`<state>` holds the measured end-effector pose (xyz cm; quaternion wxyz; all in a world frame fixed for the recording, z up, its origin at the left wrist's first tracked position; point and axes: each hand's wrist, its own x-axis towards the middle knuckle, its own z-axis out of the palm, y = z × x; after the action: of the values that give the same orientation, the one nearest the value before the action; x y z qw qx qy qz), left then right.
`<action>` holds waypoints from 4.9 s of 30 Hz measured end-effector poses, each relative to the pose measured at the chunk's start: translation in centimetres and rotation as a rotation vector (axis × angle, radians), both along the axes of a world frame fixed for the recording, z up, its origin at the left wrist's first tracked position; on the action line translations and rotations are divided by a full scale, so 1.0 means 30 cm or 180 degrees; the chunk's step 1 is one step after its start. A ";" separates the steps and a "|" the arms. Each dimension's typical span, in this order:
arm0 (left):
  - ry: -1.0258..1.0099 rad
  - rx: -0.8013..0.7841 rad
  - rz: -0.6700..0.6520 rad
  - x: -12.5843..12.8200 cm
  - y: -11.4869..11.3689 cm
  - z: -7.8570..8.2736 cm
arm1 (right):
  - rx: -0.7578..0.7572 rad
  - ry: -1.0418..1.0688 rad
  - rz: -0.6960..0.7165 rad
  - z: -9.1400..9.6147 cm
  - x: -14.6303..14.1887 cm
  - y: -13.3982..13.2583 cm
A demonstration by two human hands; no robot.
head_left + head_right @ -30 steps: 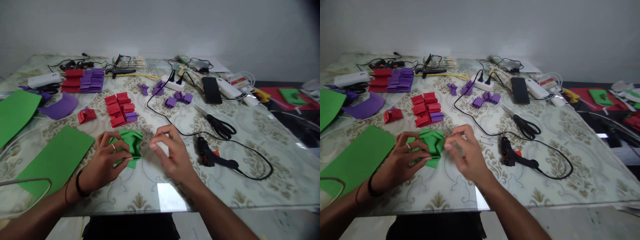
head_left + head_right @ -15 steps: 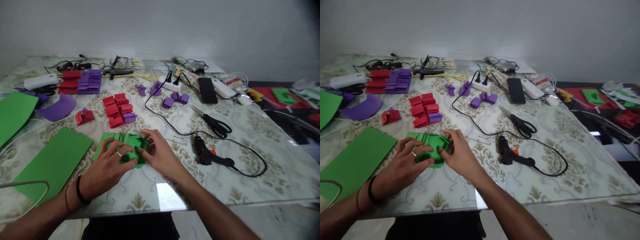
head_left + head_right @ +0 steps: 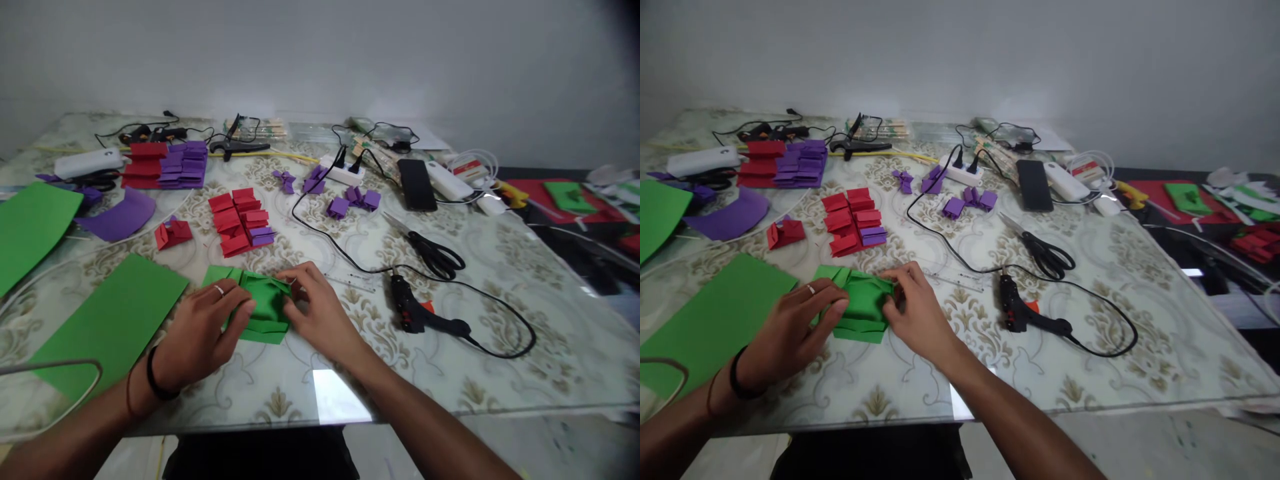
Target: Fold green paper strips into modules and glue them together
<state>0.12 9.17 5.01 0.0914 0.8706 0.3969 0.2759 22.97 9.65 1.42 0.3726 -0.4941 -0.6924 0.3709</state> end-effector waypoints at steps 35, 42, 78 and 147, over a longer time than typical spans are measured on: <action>-0.0491 -0.0807 0.0237 -0.026 0.066 -0.051 | 0.0262 0.0201 0.0015 0.015 -0.010 0.004; -0.0323 -0.1018 0.0216 -0.022 0.062 -0.056 | 0.0088 0.0058 0.0167 0.009 -0.009 0.004; -0.0823 -0.1891 0.0251 -0.024 0.061 -0.047 | -0.0030 0.0471 0.0238 -0.002 0.006 0.002; 0.1338 -0.0878 -0.0535 -0.048 0.039 -0.022 | 0.0376 -0.0917 0.0776 -0.021 0.031 0.008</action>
<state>-1.33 10.34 4.33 0.1473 0.9181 0.3673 0.0237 23.89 9.88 0.77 0.2504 -0.4319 -0.8138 0.2975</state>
